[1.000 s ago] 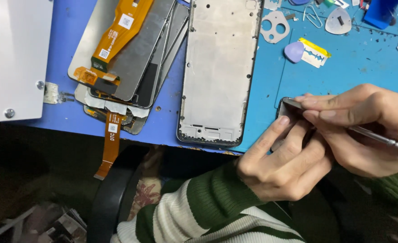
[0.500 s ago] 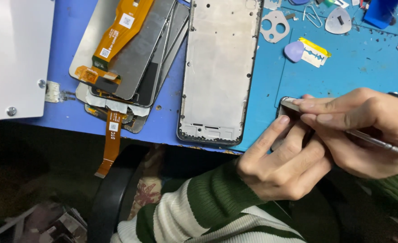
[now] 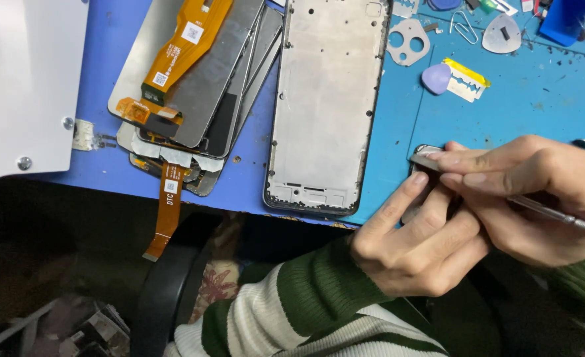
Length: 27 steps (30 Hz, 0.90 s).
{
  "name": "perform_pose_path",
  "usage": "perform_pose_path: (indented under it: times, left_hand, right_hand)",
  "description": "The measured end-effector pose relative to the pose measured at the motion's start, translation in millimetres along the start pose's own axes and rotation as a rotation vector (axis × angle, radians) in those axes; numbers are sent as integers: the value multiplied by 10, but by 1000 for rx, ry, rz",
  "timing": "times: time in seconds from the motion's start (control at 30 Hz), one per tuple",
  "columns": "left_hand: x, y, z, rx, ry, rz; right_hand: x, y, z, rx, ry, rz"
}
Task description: The person pries along the edge of a phone display assembly with a thin blade to separate it, then applies a strip of tape to the back of the display and writes on the tape with a pencil. They then use tweezers to work on the flex cable area of the display and reposition the assembly on the workbench.
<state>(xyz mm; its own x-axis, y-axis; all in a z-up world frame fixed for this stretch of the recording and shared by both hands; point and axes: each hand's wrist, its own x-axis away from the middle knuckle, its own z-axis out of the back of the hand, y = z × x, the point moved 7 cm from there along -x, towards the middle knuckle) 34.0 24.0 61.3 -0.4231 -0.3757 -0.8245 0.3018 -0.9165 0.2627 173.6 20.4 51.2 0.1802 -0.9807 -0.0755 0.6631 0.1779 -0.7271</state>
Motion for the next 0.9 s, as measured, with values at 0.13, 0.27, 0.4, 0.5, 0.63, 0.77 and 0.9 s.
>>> perform_pose_path:
  times: [0.13, 0.27, 0.4, 0.5, 0.63, 0.77, 0.9]
  left_hand:
    - [0, 15, -1, -13, 10, -6]
    - [-45, -5, 37, -9, 1, 3]
    - [13, 27, 11, -17, 9, 2]
    - [32, 9, -1, -8, -29, 4]
    - [54, -4, -8, -69, 25, -36]
    - [86, -5, 14, -24, -10, -39]
    - [99, 3, 47, -36, -2, -33]
  right_hand:
    - [25, 104, 19, 33, -27, -37]
    - [47, 211, -83, 100, 10, -295]
    - [111, -195, 74, 99, 303, 44]
    - [317, -93, 228, 76, 400, -306]
    - [771, 1777, 325, -295, -414, -222]
    - [383, 70, 424, 463, 71, -442]
    - [-233, -147, 257, 378, 72, -305]
